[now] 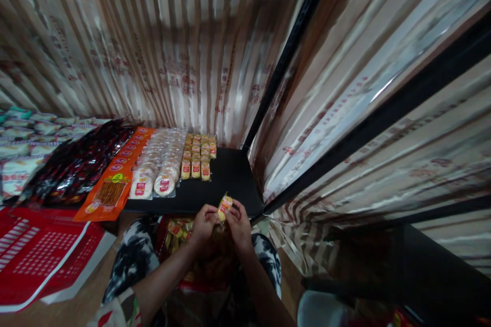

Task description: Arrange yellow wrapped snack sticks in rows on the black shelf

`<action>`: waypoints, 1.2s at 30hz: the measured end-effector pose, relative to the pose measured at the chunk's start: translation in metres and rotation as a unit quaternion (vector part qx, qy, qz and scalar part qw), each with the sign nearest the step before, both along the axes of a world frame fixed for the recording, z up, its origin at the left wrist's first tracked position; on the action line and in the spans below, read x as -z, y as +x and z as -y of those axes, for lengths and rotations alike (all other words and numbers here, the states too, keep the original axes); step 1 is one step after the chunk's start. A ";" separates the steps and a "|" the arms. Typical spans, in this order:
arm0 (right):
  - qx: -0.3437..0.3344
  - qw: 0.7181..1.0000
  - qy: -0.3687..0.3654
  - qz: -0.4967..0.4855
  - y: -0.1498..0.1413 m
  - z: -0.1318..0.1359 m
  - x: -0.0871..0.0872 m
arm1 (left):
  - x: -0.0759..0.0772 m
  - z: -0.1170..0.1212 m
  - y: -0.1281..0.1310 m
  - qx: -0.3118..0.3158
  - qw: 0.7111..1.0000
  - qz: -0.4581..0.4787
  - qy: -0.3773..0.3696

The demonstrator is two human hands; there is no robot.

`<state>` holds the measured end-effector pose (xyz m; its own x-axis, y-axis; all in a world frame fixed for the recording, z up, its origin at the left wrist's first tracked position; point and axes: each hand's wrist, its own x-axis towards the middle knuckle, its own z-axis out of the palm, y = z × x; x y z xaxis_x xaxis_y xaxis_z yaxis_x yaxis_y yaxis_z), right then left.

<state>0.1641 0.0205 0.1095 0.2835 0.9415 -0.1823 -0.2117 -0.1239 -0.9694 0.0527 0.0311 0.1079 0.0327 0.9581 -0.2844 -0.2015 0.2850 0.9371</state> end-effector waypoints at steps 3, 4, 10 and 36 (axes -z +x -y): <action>0.029 0.998 0.020 0.046 0.003 -0.019 0.001 | 0.000 -0.014 0.007 -0.002 0.996 -0.091 0.020; 0.041 0.997 0.030 0.064 0.004 -0.026 0.001 | -0.002 -0.019 0.009 -0.004 0.989 -0.140 0.040; 0.052 0.989 0.086 0.105 0.014 -0.072 0.000 | -0.025 -0.047 0.020 -0.010 0.933 -0.339 0.123; 0.010 0.967 0.109 0.228 -0.002 -0.217 0.012 | -0.016 -0.135 0.053 -0.052 0.967 -0.221 0.119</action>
<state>0.1621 0.2375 0.0978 0.3056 0.9372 0.1683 0.2446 0.0936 -0.9651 0.1053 0.1656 0.1241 -0.1410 0.9898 -0.0204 0.2184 0.0512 0.9745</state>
